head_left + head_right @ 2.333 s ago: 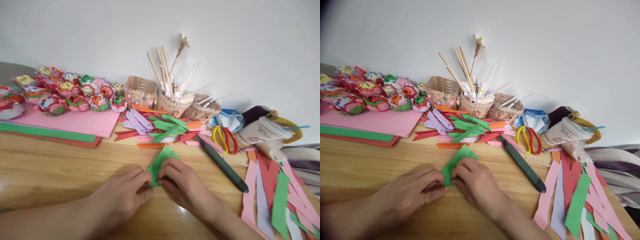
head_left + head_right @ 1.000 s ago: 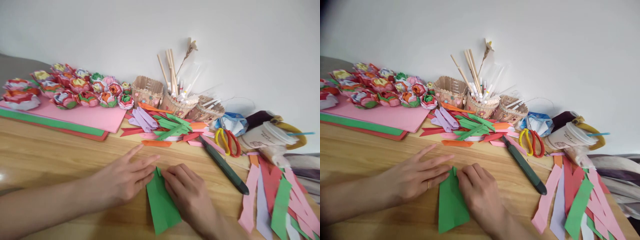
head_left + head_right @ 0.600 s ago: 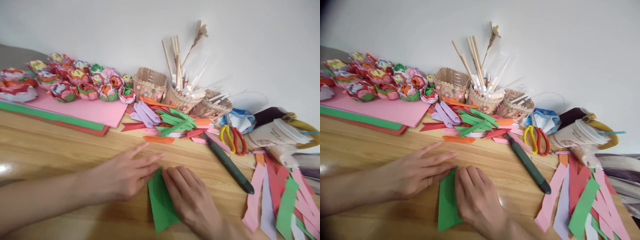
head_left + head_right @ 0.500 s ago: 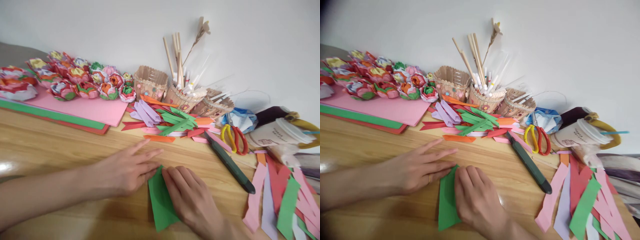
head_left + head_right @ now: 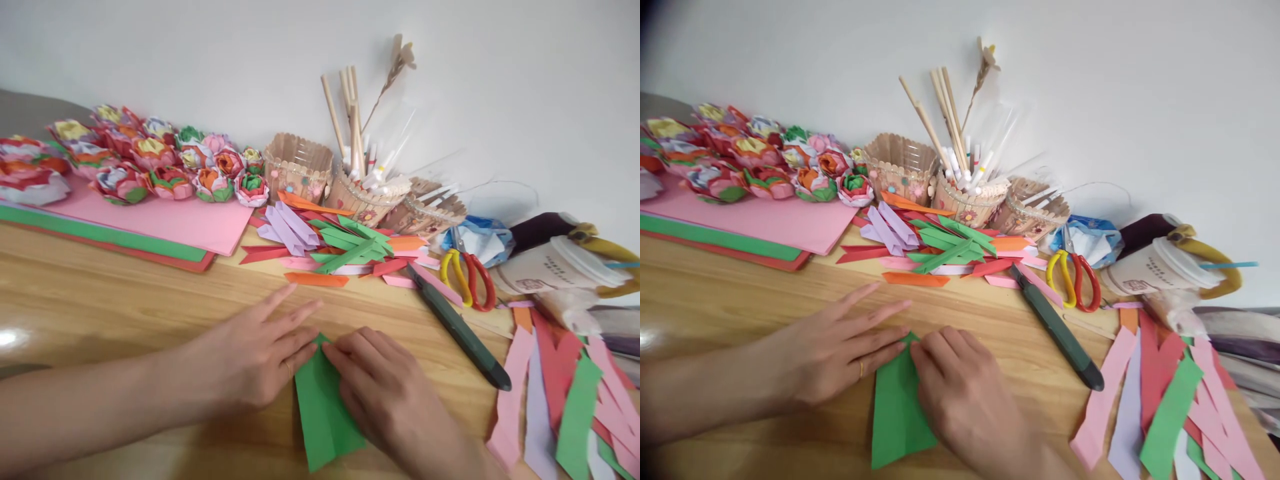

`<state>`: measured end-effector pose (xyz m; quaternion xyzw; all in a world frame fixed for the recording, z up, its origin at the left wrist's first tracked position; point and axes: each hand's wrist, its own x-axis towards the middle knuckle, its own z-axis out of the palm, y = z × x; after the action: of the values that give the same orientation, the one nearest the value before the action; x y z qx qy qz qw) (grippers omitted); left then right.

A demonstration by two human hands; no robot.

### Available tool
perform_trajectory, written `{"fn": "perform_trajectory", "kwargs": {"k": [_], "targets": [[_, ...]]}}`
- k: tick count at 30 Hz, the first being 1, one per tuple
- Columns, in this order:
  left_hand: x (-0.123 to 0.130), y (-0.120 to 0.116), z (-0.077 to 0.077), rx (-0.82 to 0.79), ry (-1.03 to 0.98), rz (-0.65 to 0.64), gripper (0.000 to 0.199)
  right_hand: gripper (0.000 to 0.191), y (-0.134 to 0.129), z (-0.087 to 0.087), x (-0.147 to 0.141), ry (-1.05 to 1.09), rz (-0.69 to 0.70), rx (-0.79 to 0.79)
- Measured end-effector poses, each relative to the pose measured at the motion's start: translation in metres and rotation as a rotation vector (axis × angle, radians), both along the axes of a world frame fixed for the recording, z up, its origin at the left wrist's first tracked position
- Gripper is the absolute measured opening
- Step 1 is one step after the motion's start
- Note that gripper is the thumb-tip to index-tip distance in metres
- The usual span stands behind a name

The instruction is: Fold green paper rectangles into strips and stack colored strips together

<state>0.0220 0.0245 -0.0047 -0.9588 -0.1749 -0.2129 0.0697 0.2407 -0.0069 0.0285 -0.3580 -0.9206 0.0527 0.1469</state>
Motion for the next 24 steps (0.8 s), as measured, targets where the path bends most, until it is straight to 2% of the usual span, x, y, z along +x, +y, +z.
{"fn": "perform_trajectory", "kwargs": {"k": [3,7,11,14,17,19,21,24], "targets": [[0.002,-0.001,0.000,0.013,0.018,-0.011,0.026,0.027,0.002,0.001,0.005,0.041,-0.030,-0.080],[0.002,-0.002,0.004,0.010,0.014,0.006,0.025,0.030,0.006,0.004,0.011,-0.096,-0.010,-0.119],[0.000,-0.003,0.006,-0.017,0.039,0.035,0.025,0.029,0.011,0.016,0.027,-0.088,0.058,-0.191],[-0.002,0.002,0.003,-0.047,0.026,0.003,0.024,0.032,0.009,0.029,0.038,-0.012,0.063,-0.284],[-0.006,0.011,0.000,-0.092,-0.032,-0.045,0.023,0.023,0.004,0.036,0.037,0.003,0.071,-0.426],[-0.009,0.016,0.000,-0.129,-0.057,-0.055,0.025,0.017,0.000,0.032,0.029,0.004,0.117,-0.490],[-0.010,0.016,0.003,-0.126,-0.067,-0.036,0.029,0.015,-0.002,0.024,0.019,0.042,0.136,-0.432],[-0.007,0.008,0.010,-0.076,-0.134,-0.004,0.030,0.021,-0.003,0.010,0.009,0.083,0.068,-0.237]]}}
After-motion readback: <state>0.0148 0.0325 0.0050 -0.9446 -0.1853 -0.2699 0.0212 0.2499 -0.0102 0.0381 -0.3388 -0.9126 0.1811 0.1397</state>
